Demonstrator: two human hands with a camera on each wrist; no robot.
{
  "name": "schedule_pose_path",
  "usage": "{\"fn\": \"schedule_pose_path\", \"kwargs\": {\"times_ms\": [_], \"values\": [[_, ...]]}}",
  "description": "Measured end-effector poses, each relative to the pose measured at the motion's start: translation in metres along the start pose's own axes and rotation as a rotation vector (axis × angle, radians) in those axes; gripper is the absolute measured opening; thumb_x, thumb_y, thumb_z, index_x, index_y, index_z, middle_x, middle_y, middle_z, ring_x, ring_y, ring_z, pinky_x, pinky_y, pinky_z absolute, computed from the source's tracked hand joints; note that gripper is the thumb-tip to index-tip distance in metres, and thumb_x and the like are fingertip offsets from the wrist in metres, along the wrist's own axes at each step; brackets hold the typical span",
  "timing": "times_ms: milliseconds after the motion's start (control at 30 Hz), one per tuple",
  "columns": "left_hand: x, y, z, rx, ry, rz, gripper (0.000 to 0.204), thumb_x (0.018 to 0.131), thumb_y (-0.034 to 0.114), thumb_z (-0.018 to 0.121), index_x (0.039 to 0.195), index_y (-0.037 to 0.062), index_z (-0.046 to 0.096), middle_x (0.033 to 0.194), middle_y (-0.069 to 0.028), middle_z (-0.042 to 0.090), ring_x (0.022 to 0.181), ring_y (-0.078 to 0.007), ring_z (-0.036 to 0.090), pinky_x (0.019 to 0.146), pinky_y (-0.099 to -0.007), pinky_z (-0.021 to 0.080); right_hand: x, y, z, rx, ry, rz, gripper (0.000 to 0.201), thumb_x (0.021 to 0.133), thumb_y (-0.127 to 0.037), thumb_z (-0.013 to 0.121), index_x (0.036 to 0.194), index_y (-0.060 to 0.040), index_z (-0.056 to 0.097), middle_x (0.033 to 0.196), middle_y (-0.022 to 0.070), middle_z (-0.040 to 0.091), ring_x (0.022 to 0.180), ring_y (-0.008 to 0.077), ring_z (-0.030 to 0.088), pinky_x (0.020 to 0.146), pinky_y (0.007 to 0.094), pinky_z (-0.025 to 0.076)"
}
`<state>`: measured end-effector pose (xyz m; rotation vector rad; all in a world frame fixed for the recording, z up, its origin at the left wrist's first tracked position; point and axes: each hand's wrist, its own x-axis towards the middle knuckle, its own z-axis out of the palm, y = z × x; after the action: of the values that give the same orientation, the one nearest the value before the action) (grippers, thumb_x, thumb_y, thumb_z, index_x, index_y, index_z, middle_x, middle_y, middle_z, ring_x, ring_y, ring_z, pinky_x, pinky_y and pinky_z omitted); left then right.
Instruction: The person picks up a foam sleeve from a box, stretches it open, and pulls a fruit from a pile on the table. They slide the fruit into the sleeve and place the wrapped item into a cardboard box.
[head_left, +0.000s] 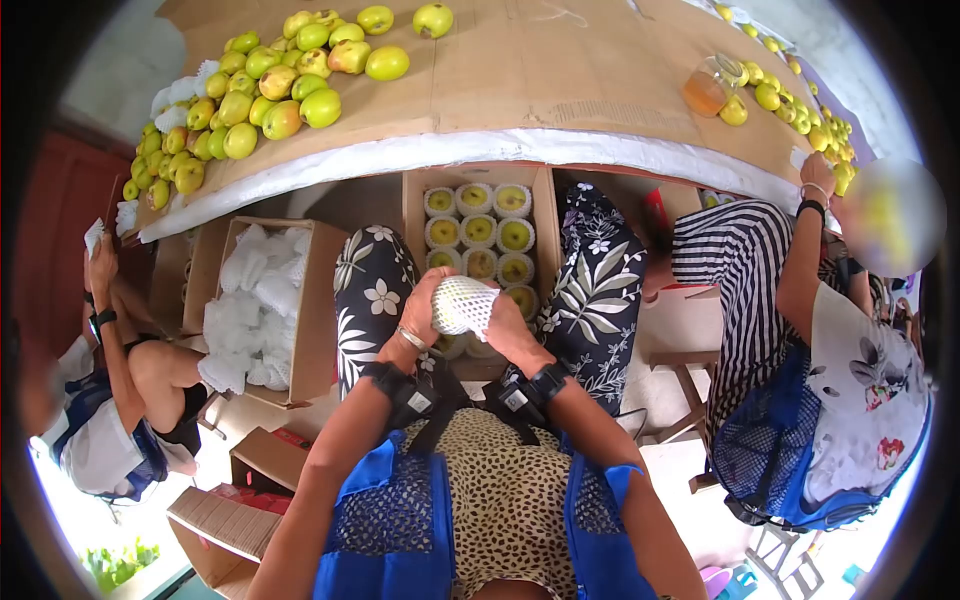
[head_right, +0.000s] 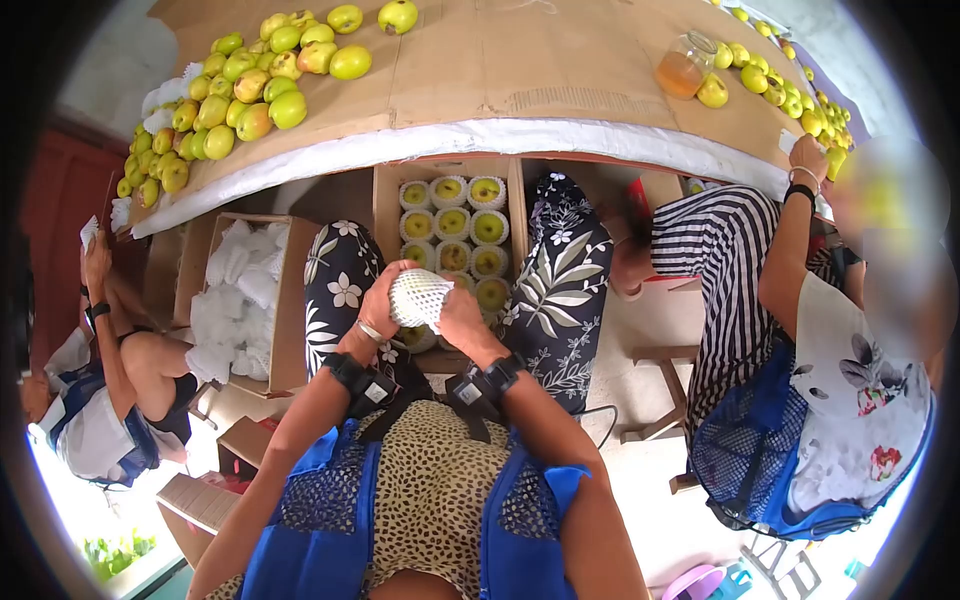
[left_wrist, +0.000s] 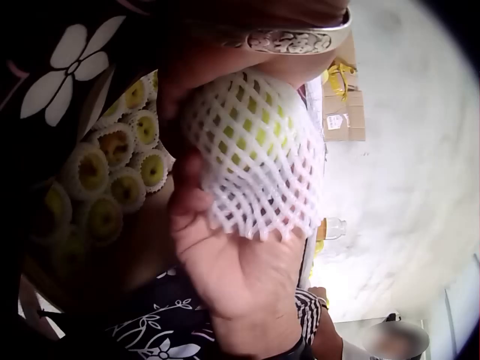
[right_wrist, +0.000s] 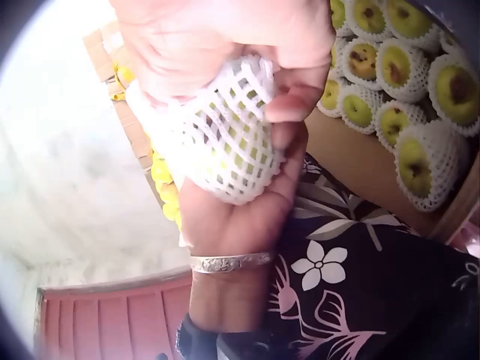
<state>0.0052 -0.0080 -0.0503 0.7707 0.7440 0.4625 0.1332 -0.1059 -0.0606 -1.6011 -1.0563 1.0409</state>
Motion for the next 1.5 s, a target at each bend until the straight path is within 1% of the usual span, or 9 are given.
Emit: {"fn": "schedule_pose_path", "kwargs": {"times_ms": [67,100,233,600,667,733,833,1000,1500], "values": [[-0.001,0.005,-0.003,0.575,-0.065,0.337,0.036,0.092,0.028,0.041,0.112,-0.0008,0.049,0.103,-0.0115,0.06,0.094,-0.0175,0.059,0.082,-0.0314,0.049,-0.009,-0.004,-0.004,-0.032,0.075,-0.126,0.051,0.078,-0.027,0.067,0.118,-0.0024,0.046,0.099,0.0087,0.062,0.078,0.0171,0.062,0.066,0.028,0.05],[-0.001,0.005,-0.005,0.858,-0.097,0.507,0.037,0.091,0.029,0.042,0.113,-0.0007,0.049,0.104,-0.0123,0.06,0.096,-0.0179,0.059,0.083,-0.0326,0.049,-0.019,-0.053,-0.021,0.265,-0.034,0.232,0.052,0.079,-0.027,0.066,0.12,-0.0031,0.045,0.101,0.01,0.061,0.078,0.017,0.062,0.065,0.028,0.05],[-0.002,0.011,-0.008,-0.731,-0.453,-0.014,0.045,0.087,0.033,0.046,0.116,-0.0006,0.05,0.11,-0.0211,0.057,0.102,-0.0374,0.055,0.089,-0.0442,0.046,-0.031,-0.087,-0.066,0.336,0.161,0.087,0.03,0.084,-0.016,0.061,0.11,-0.0026,0.051,0.095,0.0063,0.061,0.074,0.0071,0.057,0.063,0.0214,0.047],[0.01,0.011,-0.004,-0.299,-0.071,-0.043,0.04,0.089,0.035,0.043,0.108,0.0016,0.053,0.104,-0.0114,0.06,0.094,-0.027,0.059,0.081,-0.0385,0.048,-0.094,-0.327,-0.075,-0.503,-0.486,-0.862,0.021,0.074,-0.004,0.066,0.094,-0.004,0.058,0.087,0.0058,0.061,0.078,0.0101,0.058,0.064,0.0234,0.047],[0.031,-0.033,-0.04,0.46,0.01,0.257,0.027,0.088,0.026,0.047,0.102,0.0037,0.054,0.098,-0.0096,0.063,0.091,-0.0219,0.061,0.078,-0.0327,0.049,-0.099,-0.333,-0.058,-0.562,-0.601,-0.933,0.02,0.074,-0.005,0.065,0.093,-0.0037,0.058,0.086,0.0063,0.061,0.077,0.011,0.058,0.064,0.0241,0.047],[0.021,-0.026,-0.018,-0.13,-0.056,0.077,0.027,0.088,0.027,0.046,0.1,0.0044,0.055,0.095,-0.0091,0.064,0.089,-0.0212,0.062,0.075,-0.033,0.05,-0.105,-0.335,-0.044,-0.579,-0.648,-0.966,0.019,0.073,-0.006,0.065,0.091,-0.0034,0.059,0.085,0.0067,0.061,0.076,0.0119,0.058,0.063,0.0248,0.047],[0.008,-0.004,-0.001,0.451,-0.104,0.345,0.032,0.088,0.029,0.042,0.103,0.0041,0.055,0.097,-0.0084,0.064,0.088,-0.0239,0.062,0.076,-0.0374,0.051,-0.109,-0.333,-0.026,-0.572,-0.661,-0.995,0.018,0.072,-0.007,0.065,0.089,-0.003,0.059,0.083,0.0074,0.061,0.075,0.0132,0.058,0.063,0.0259,0.047],[0.024,-0.001,-0.006,-0.489,-0.068,-0.232,0.039,0.082,0.03,0.052,0.111,0.0031,0.054,0.104,-0.0086,0.061,0.093,-0.0271,0.06,0.082,-0.0453,0.048,-0.113,-0.336,-0.009,-0.558,-0.632,-1.038,0.017,0.07,-0.008,0.064,0.086,-0.0023,0.059,0.08,0.0086,0.061,0.073,0.0155,0.058,0.062,0.0276,0.047],[0.006,0.023,-0.004,-0.516,-0.251,-0.232,0.042,0.087,0.032,0.036,0.114,0.0054,0.055,0.109,-0.0095,0.06,0.098,-0.0294,0.057,0.084,-0.0472,0.046,-0.146,-0.342,0.063,-0.474,-0.619,-1.217,0.016,0.065,-0.013,0.062,0.076,-0.0003,0.06,0.072,0.0121,0.06,0.067,0.0222,0.059,0.059,0.0328,0.046]]}}
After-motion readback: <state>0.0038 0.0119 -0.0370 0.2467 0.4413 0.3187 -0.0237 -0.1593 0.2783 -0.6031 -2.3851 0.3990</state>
